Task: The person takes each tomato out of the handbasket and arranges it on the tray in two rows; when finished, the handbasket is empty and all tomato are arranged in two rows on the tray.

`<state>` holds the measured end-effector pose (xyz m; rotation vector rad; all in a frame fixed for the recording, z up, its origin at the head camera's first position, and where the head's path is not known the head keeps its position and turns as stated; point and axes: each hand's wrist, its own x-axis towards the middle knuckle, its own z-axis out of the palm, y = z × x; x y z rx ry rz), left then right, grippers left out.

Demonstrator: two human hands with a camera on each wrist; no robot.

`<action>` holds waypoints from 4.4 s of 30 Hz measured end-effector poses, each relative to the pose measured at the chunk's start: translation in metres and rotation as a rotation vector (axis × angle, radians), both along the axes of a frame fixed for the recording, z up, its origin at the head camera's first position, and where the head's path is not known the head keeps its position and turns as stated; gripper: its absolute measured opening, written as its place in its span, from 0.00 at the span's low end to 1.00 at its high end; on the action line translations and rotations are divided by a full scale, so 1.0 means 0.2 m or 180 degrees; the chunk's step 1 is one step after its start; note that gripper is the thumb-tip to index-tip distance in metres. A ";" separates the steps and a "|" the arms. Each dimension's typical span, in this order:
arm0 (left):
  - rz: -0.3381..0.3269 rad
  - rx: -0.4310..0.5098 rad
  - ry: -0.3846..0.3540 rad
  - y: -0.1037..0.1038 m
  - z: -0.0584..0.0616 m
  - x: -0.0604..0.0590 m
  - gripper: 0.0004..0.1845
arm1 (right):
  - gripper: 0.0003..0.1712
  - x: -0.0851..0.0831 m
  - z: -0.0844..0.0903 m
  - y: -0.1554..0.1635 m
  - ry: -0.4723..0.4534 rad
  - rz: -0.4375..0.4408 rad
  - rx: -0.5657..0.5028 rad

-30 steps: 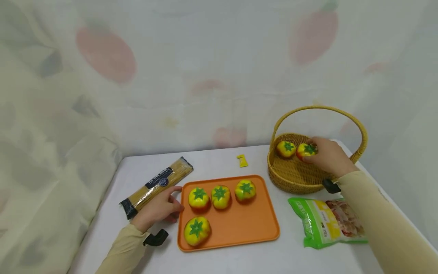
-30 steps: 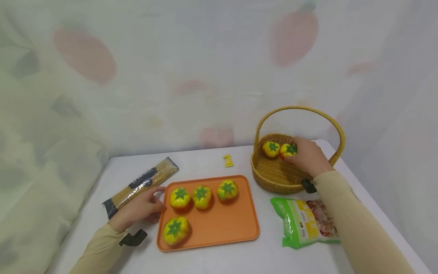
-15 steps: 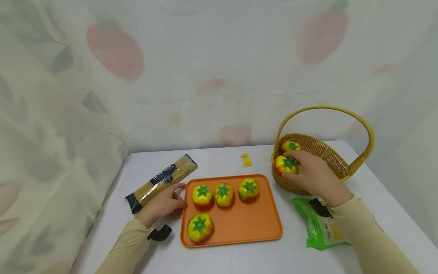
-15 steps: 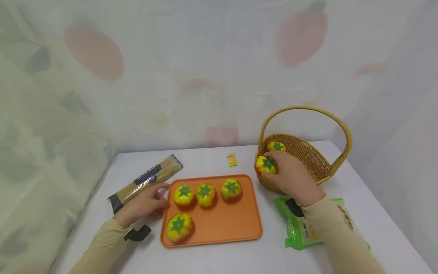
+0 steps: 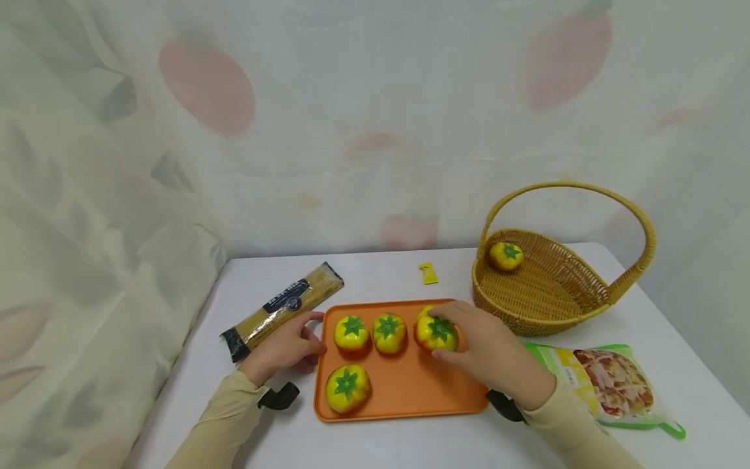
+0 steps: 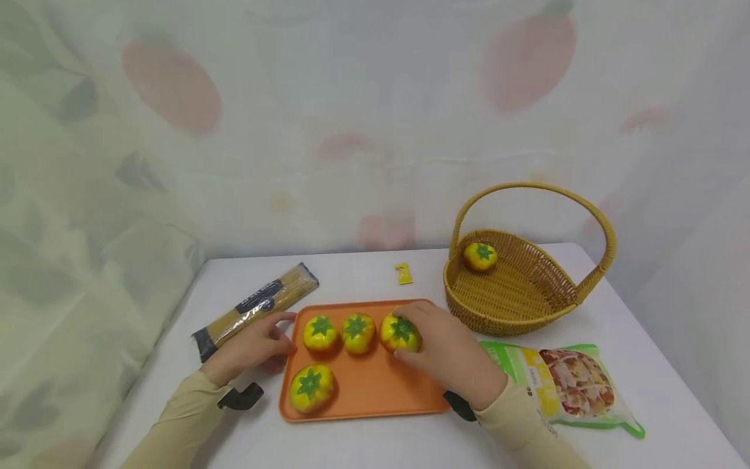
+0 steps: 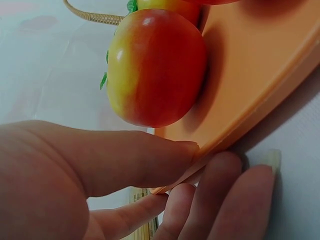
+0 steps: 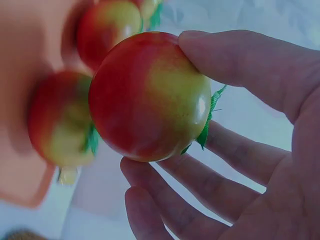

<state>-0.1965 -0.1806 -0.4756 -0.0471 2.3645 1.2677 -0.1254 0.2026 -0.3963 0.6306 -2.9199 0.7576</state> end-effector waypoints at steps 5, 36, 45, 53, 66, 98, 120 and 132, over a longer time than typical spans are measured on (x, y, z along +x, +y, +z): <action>-0.0003 -0.0006 -0.0007 0.01 0.00 0.00 0.38 | 0.35 0.04 -0.06 -0.09 -0.0279 0.0127 -0.0028; -0.0139 -0.0001 0.0033 0.00 0.03 0.02 0.38 | 0.30 0.06 -0.19 -0.21 -0.0657 0.0635 0.0115; -0.0186 -0.0006 0.0036 0.00 0.04 0.02 0.38 | 0.30 0.06 -0.21 -0.22 -0.0678 0.0666 0.0158; -0.0192 0.0029 0.0022 0.00 0.04 0.02 0.37 | 0.31 0.07 -0.21 -0.23 -0.0634 0.0678 0.0088; -0.0231 0.0049 0.0037 -0.01 0.02 0.00 0.37 | 0.32 0.08 -0.17 -0.22 -0.0602 0.0730 0.0044; -0.0150 0.0022 0.0046 -0.02 0.00 0.00 0.38 | 0.29 -0.39 0.15 0.44 -0.0139 -0.0292 0.0066; -0.0005 0.0053 0.0001 -0.02 0.00 0.04 0.38 | 0.41 -0.80 0.03 0.78 -0.0799 -0.0703 0.0178; -0.0042 0.0061 -0.0026 0.01 0.02 0.04 0.38 | 0.43 -0.83 -0.07 0.82 -0.0872 -0.0770 0.0090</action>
